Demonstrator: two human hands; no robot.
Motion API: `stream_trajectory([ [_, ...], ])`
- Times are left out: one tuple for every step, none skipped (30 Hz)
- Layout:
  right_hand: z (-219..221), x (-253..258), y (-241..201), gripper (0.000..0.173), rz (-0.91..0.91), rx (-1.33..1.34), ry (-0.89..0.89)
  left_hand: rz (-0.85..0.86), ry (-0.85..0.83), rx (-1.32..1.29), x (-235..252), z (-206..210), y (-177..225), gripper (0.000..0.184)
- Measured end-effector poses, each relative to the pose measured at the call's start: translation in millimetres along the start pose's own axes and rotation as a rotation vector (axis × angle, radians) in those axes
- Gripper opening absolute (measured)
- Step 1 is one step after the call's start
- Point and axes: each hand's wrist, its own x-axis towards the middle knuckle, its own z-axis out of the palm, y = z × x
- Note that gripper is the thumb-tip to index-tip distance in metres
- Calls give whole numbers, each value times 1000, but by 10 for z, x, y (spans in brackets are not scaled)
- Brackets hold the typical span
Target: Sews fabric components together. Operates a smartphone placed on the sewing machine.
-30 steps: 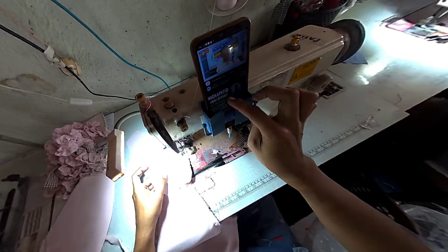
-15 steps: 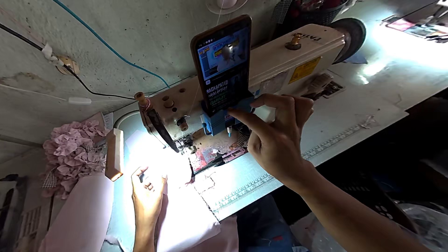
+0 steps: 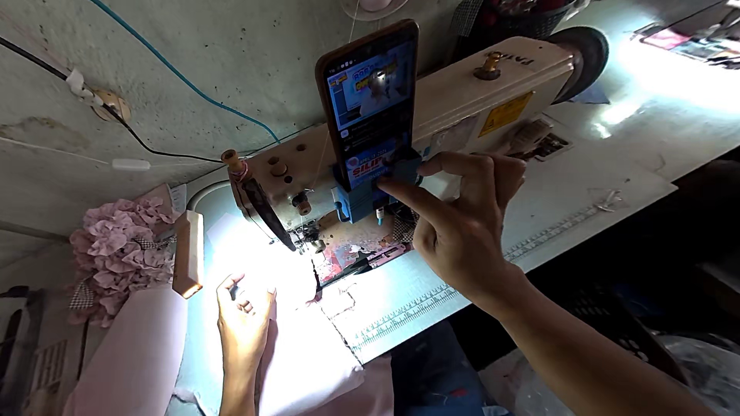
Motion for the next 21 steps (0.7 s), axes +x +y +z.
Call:
stream_trajectory([
  [10,11,1,48,-3,0,5,-5,1,0,2,0,4,67],
  [13,29,1,48,-3,0,11,-8,3,0,3,1,7,67],
  [11,50,-2,48,0,-3,13,-7,6,4,3,2,6,67],
  [8,74,-6,50,4,-9,13,-7,10,9,2,4,3,68],
  [2,94,-10,52,10,-13,12,-7,9,11,1,3,0,68],
  [-5,110,-13,53,15,-17,11,-10,6,9,2,2,-3,68],
  [-12,116,-16,54,18,-17,13,-9,5,8,3,3,-3,68],
  [-21,115,-20,54,22,-15,18,-13,3,10,5,0,-2,68],
  [-29,106,-23,54,22,-16,24,-11,9,7,8,4,0,67],
  [-35,90,-25,53,21,-15,29,-10,6,2,8,1,-1,67],
  [-38,71,-27,52,18,-13,29,-7,6,2,8,-1,-2,67],
  [-36,48,-27,52,14,-11,25,-3,6,3,8,-2,-1,68],
  [-29,25,-26,51,11,-11,21,-2,10,9,8,1,-1,68],
  [-17,7,-24,51,8,-11,16,-5,7,13,7,-1,0,68],
  [-3,-4,-19,49,4,-8,13,-8,4,11,4,-2,-1,68],
  [10,-8,-13,48,1,-7,9,-8,4,9,5,-1,-1,68],
  [18,-3,-9,49,0,-8,7,-8,6,5,6,-1,-1,68],
  [21,13,-5,49,0,-10,7,-9,6,7,6,-3,-3,68],
  [20,36,-2,50,1,-14,9,-11,8,10,4,-4,-4,68],
  [17,65,4,51,0,-20,13,-13,8,11,0,-2,-6,68],
  [9,97,7,52,1,-22,17,-16,5,7,0,-1,-3,68],
])
